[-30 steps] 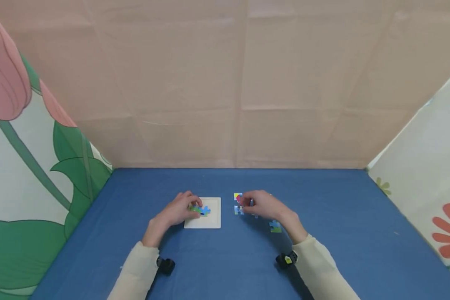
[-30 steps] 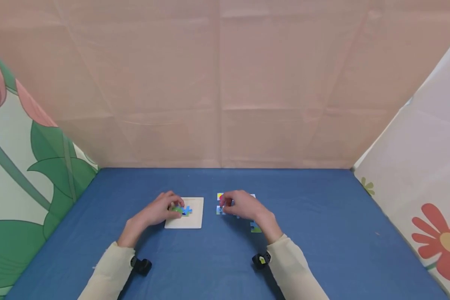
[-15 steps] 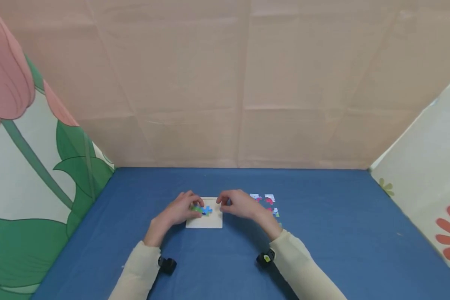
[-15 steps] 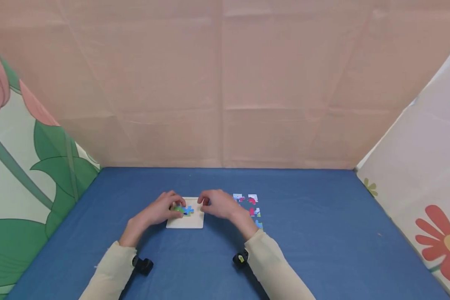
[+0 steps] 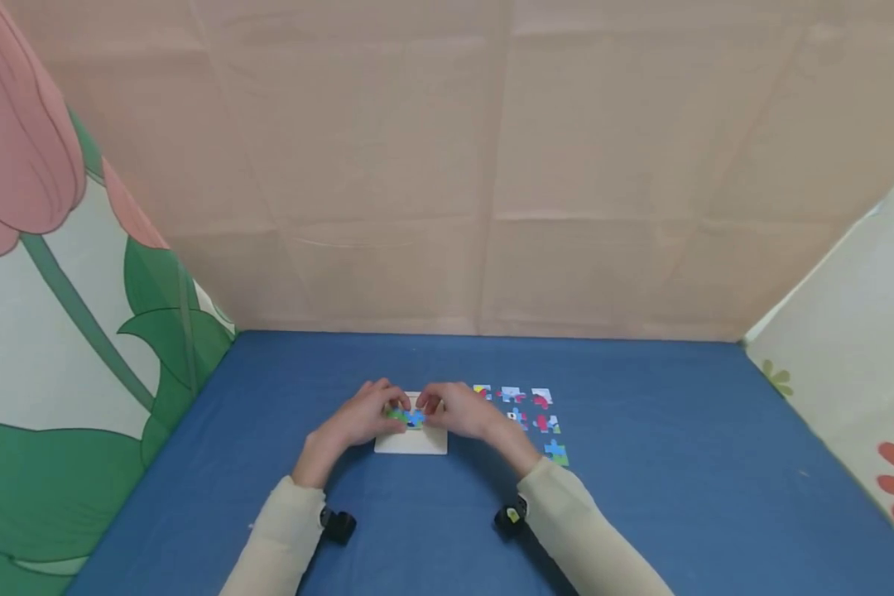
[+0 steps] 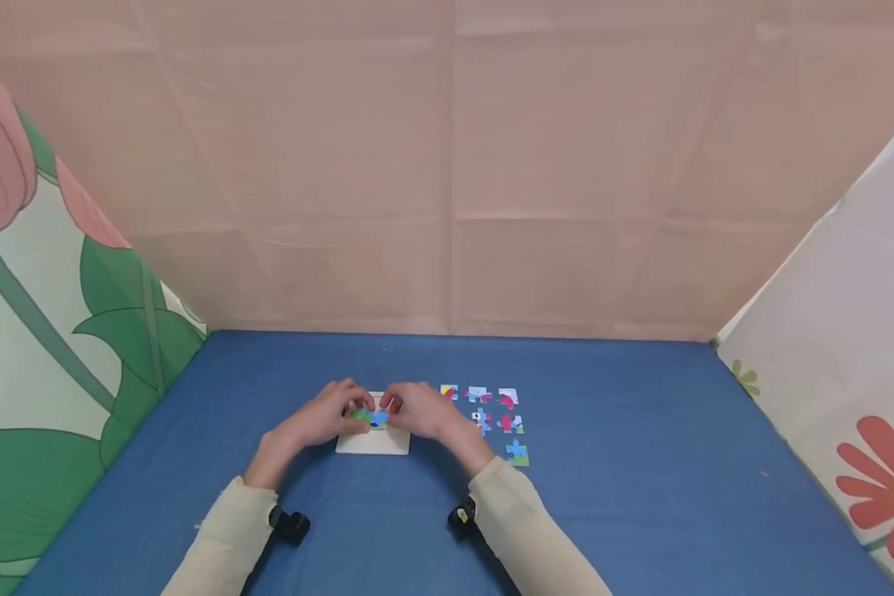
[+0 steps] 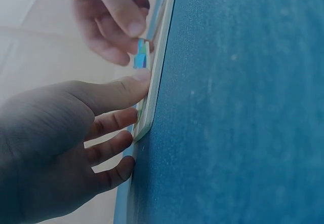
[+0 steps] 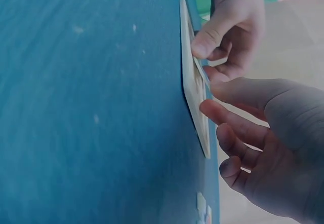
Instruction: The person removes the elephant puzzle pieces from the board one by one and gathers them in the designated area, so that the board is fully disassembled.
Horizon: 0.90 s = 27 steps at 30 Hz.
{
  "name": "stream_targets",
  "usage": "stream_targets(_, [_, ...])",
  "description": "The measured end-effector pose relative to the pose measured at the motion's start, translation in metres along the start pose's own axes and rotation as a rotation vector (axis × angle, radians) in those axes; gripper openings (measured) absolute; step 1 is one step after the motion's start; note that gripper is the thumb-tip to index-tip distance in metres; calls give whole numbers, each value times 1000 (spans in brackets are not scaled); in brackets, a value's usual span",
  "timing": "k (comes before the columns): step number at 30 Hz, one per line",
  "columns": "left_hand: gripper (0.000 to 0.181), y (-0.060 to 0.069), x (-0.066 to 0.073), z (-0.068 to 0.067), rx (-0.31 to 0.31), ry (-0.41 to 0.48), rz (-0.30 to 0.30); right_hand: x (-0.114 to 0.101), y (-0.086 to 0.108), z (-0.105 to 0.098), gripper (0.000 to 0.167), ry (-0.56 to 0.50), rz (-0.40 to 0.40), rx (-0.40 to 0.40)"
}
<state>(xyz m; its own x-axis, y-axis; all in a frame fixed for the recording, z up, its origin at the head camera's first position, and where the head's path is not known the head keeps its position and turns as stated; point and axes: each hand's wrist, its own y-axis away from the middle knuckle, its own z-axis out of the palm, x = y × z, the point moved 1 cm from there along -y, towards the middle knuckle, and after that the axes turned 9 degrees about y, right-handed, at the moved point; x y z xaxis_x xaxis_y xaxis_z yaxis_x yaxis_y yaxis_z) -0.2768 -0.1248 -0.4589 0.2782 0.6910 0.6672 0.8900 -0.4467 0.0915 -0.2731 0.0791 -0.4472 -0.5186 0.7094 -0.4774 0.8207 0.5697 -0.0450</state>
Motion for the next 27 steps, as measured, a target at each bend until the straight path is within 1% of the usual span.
stream_targets(5, [17, 0, -1, 0, 1, 1, -1, -2, -5, 6, 23, -9, 0, 20])
stream_targets(10, [18, -1, -2, 0, 6, 26, 3, -3, -7, 8, 23, 2, 53, 11])
stream_targets(13, [19, -1, -2, -1, 10, 43, -2, -3, -7, 8, 23, -7, 71, 4])
stream_targets(16, [20, -1, -3, 0, 16, 54, -6, -2, -5, 7, 23, -24, 81, 12])
stream_targets(19, [21, -2, -4, 1, 20, 44, -8, -1, -3, 5, 23, -35, 94, 23])
stream_targets(27, [22, -3, -6, 2, 28, 49, -52, 3, 7, -5, 22, -64, 120, 41])
